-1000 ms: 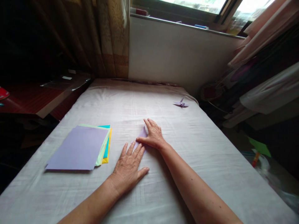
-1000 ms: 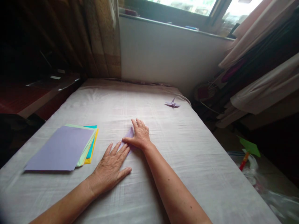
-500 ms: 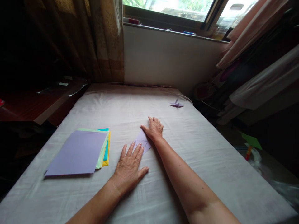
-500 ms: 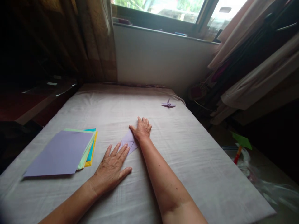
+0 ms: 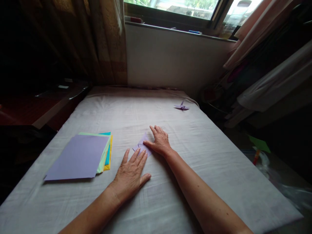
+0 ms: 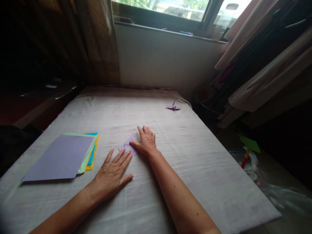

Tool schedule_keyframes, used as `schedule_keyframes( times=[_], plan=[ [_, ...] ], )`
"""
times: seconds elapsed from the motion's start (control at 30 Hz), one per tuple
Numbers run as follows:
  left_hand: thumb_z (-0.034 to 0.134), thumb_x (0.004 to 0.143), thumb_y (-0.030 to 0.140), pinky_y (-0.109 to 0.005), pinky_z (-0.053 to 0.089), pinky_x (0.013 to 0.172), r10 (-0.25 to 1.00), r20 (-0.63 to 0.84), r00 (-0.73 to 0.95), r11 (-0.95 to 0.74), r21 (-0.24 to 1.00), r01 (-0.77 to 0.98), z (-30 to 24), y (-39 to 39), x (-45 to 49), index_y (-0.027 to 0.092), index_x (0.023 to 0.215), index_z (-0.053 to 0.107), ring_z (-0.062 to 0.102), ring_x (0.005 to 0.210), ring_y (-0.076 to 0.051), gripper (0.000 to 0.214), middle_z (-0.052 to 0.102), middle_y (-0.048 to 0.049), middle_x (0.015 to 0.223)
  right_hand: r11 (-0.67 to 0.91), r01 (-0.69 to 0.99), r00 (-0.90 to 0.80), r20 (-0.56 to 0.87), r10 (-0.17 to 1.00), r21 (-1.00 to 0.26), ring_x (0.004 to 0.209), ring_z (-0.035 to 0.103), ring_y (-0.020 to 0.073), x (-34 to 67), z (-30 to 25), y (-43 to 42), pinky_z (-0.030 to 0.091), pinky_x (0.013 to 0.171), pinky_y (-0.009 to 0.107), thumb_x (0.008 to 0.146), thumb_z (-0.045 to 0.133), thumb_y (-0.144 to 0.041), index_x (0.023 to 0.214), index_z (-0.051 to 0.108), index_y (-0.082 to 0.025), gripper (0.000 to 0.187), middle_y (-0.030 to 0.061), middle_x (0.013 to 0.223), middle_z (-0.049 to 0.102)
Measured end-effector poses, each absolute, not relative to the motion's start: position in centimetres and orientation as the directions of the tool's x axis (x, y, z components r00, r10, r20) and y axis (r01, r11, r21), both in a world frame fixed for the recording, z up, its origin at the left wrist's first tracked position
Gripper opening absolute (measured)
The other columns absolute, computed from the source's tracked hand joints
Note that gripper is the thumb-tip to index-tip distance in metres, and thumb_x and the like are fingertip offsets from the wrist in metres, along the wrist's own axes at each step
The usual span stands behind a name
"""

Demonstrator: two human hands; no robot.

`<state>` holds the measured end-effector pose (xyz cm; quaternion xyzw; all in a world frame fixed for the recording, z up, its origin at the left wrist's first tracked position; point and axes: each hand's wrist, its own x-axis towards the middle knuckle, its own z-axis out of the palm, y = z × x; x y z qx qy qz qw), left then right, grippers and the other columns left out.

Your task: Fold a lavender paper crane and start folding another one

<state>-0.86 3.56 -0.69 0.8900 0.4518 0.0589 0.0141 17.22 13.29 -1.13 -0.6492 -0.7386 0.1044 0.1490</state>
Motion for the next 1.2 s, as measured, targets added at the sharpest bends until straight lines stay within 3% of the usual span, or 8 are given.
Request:
schedule_keyframes(
  times=[0.27, 0.37, 0.5, 0.6, 0.8, 0.93, 1.03, 1.2],
  plan=[
    [0.045, 0.090, 0.063, -0.055, 0.016, 0.117, 0.773, 0.037, 0.633, -0.634, 0.029, 0.773, 0.6, 1.6, -1.6, 0.017, 0.135, 0.056, 0.047, 0.133, -0.032, 0.066, 0.054, -0.0139, 0.142, 0.146, 0.930, -0.127, 0.077, 0.989, -0.338, 0.143, 0.030, 0.0314, 17.2, -0.9, 13.4, 0.023, 0.113, 0.046, 0.081, 0.066, -0.059, 0.147, 0.040, -0.021, 0.080, 0.0164, 0.153, 0.037],
    [0.049, 0.091, 0.056, -0.055, 0.018, 0.116, 0.765, 0.056, 0.641, -0.643, 0.011, 0.766, 1.7, 1.5, -1.4, 0.018, 0.129, 0.061, 0.050, 0.129, -0.033, 0.054, 0.060, -0.0127, 0.136, 0.156, 0.929, -0.133, 0.089, 0.987, -0.337, 0.143, 0.030, 0.0310, 17.2, -1.0, 13.3, 0.023, 0.113, 0.045, 0.082, 0.064, -0.059, 0.146, 0.042, -0.021, 0.078, 0.0159, 0.153, 0.038],
    [0.053, 0.095, 0.042, -0.055, 0.022, 0.114, 0.787, 0.076, 0.612, -0.616, 0.039, 0.787, 3.8, 2.9, -0.5, 0.019, 0.112, 0.067, 0.061, 0.111, -0.029, 0.033, 0.074, -0.0080, 0.106, 0.155, 0.925, -0.131, 0.091, 0.987, -0.347, 0.143, 0.029, 0.0312, 17.1, -1.0, 13.3, 0.023, 0.113, 0.046, 0.082, 0.064, -0.058, 0.146, 0.041, -0.021, 0.077, 0.0159, 0.152, 0.038],
    [0.051, 0.096, 0.037, -0.053, 0.031, 0.108, 0.790, 0.105, 0.605, -0.613, 0.080, 0.786, 4.8, 4.8, 0.0, 0.021, 0.097, 0.068, 0.064, 0.095, -0.025, 0.024, 0.072, -0.0045, 0.087, 0.155, 0.925, -0.129, 0.097, 0.987, -0.347, 0.143, 0.030, 0.0317, 17.0, -1.2, 13.4, 0.023, 0.113, 0.047, 0.082, 0.064, -0.058, 0.145, 0.042, -0.020, 0.077, 0.0165, 0.152, 0.038],
    [0.054, 0.093, 0.030, -0.040, 0.048, 0.086, 0.813, 0.199, 0.547, -0.568, 0.069, 0.820, 3.2, 8.2, -0.7, 0.020, 0.085, 0.070, 0.061, 0.091, -0.025, 0.021, 0.068, -0.0078, 0.090, 0.166, 0.938, -0.148, 0.081, 0.986, -0.306, 0.142, 0.030, 0.0327, 16.9, -0.9, 13.9, 0.024, 0.111, 0.048, 0.086, 0.058, -0.060, 0.145, 0.041, -0.019, 0.074, 0.0171, 0.152, 0.038],
    [0.058, 0.091, 0.027, -0.042, 0.045, 0.099, 0.820, 0.268, 0.506, -0.556, 0.160, 0.816, 1.4, 8.8, -1.7, 0.021, 0.102, 0.068, 0.059, 0.109, -0.024, 0.017, 0.066, -0.0085, 0.115, 0.191, 0.927, -0.168, 0.099, 0.981, -0.322, 0.140, 0.033, 0.0333, 16.8, -0.5, 14.9, 0.028, 0.109, 0.050, 0.085, 0.061, -0.057, 0.144, 0.044, -0.020, 0.072, 0.0171, 0.149, 0.043],
    [0.057, 0.090, 0.028, -0.047, 0.037, 0.109, 0.836, 0.276, 0.475, -0.535, 0.212, 0.818, 0.4, 8.8, -2.4, 0.022, 0.108, 0.067, 0.055, 0.121, -0.024, 0.021, 0.063, -0.0085, 0.127, 0.193, 0.904, -0.140, 0.162, 0.977, -0.380, 0.136, 0.040, 0.0304, 17.1, -0.5, 15.1, 0.033, 0.107, 0.049, 0.089, 0.059, -0.048, 0.136, 0.054, -0.022, 0.054, 0.0151, 0.145, 0.049],
    [0.053, 0.093, 0.032, -0.058, 0.030, 0.112, 0.890, 0.211, 0.404, -0.447, 0.225, 0.866, -0.2, 8.5, -3.0, 0.024, 0.119, 0.064, 0.049, 0.131, -0.029, 0.030, 0.060, -0.0081, 0.136, 0.201, 0.880, -0.104, 0.239, 0.965, -0.430, 0.129, 0.048, 0.0279, 18.4, -1.3, 13.0, 0.037, 0.104, 0.046, 0.089, 0.059, -0.036, 0.106, 0.072, -0.025, 0.024, 0.0098, 0.133, 0.060]
  ],
)
